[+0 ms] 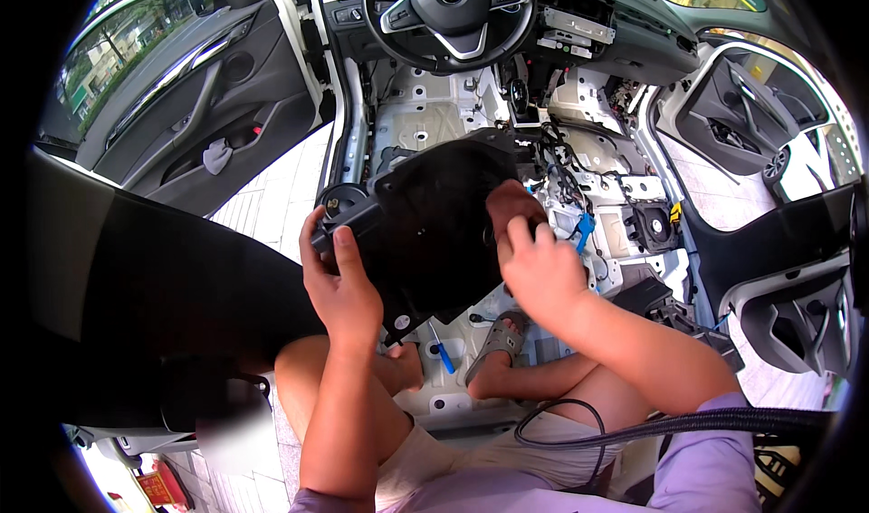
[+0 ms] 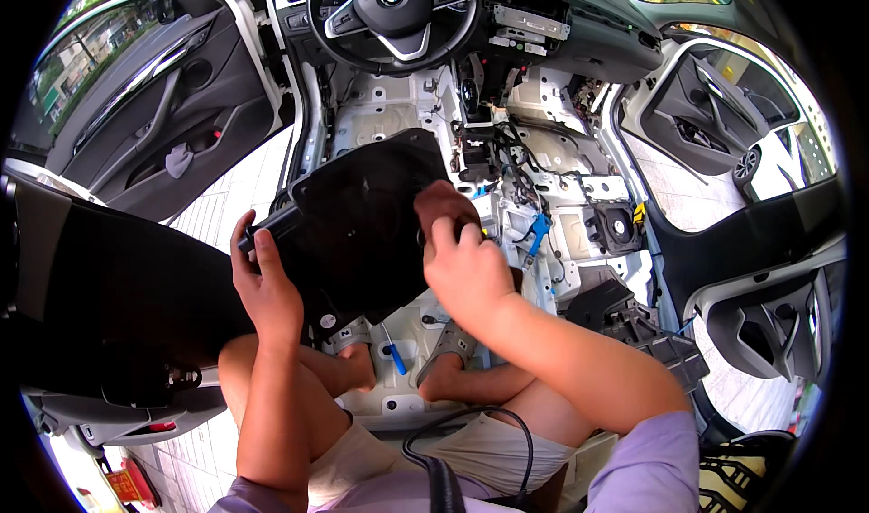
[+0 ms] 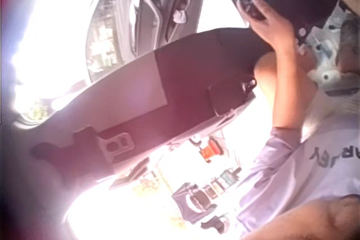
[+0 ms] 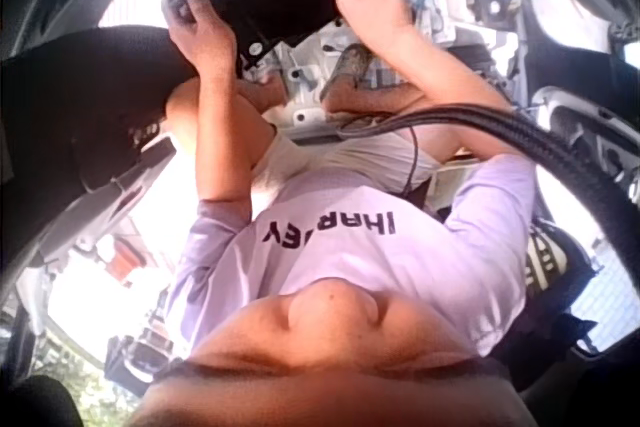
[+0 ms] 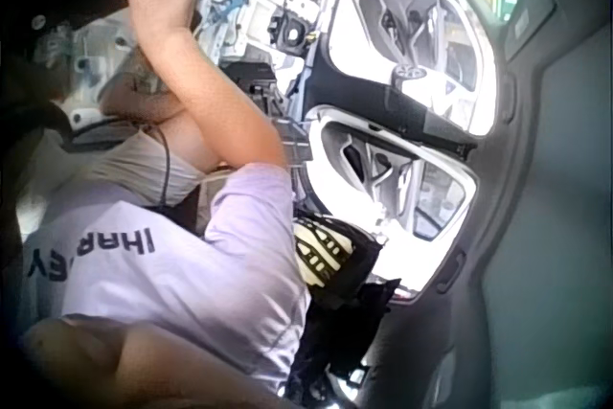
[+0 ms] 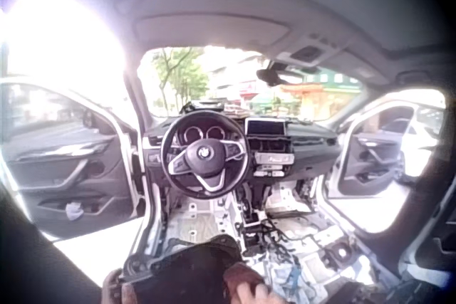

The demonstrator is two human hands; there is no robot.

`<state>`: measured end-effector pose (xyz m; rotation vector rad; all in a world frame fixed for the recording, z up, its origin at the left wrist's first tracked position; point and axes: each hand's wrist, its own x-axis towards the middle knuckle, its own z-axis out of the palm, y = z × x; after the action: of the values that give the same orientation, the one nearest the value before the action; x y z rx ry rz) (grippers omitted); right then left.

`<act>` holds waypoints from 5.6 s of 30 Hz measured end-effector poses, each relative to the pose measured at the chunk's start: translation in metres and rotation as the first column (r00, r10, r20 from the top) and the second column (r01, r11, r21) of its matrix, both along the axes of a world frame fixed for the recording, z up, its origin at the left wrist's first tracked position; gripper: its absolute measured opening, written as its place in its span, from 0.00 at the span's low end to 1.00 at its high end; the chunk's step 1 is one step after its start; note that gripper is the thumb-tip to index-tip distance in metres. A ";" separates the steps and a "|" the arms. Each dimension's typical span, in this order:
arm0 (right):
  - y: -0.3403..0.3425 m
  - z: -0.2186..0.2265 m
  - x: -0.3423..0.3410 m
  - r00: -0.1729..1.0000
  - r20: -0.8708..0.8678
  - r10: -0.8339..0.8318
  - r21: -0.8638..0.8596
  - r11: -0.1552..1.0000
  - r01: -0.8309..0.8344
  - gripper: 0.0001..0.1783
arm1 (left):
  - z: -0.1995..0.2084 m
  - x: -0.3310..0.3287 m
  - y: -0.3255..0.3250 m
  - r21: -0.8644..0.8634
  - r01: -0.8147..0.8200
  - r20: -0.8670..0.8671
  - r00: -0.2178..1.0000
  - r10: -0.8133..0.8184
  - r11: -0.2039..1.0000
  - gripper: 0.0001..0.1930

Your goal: The person uses a screwdriver and a power drill to unscrew and remove a speaker and its mounting housing from the chassis of a car. They wipe the parts with a cloth during the process.

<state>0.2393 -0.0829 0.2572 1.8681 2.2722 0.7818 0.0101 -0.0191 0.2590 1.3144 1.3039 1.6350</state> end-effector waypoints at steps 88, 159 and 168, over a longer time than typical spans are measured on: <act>0.028 -0.356 0.298 -0.918 -0.396 0.022 -0.575 0.774 0.267 0.18 | 0.028 -0.060 -0.086 -0.173 0.349 0.547 0.812 -0.205 0.921 0.34; -0.214 -0.088 -0.350 0.634 -0.513 0.579 -0.414 0.480 -0.774 0.11 | -0.160 -0.415 -0.441 -0.597 -0.583 0.056 0.655 0.754 0.551 0.22; -0.218 -0.085 -0.351 0.669 -0.404 0.624 -0.293 0.605 -0.741 0.13 | -0.152 -0.419 -0.433 -0.562 -0.590 0.011 0.695 0.719 0.579 0.23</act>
<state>-0.1121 -0.3013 0.1727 0.8860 3.0493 -0.0011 -0.4087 -0.4524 0.1066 0.2550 2.0502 1.6289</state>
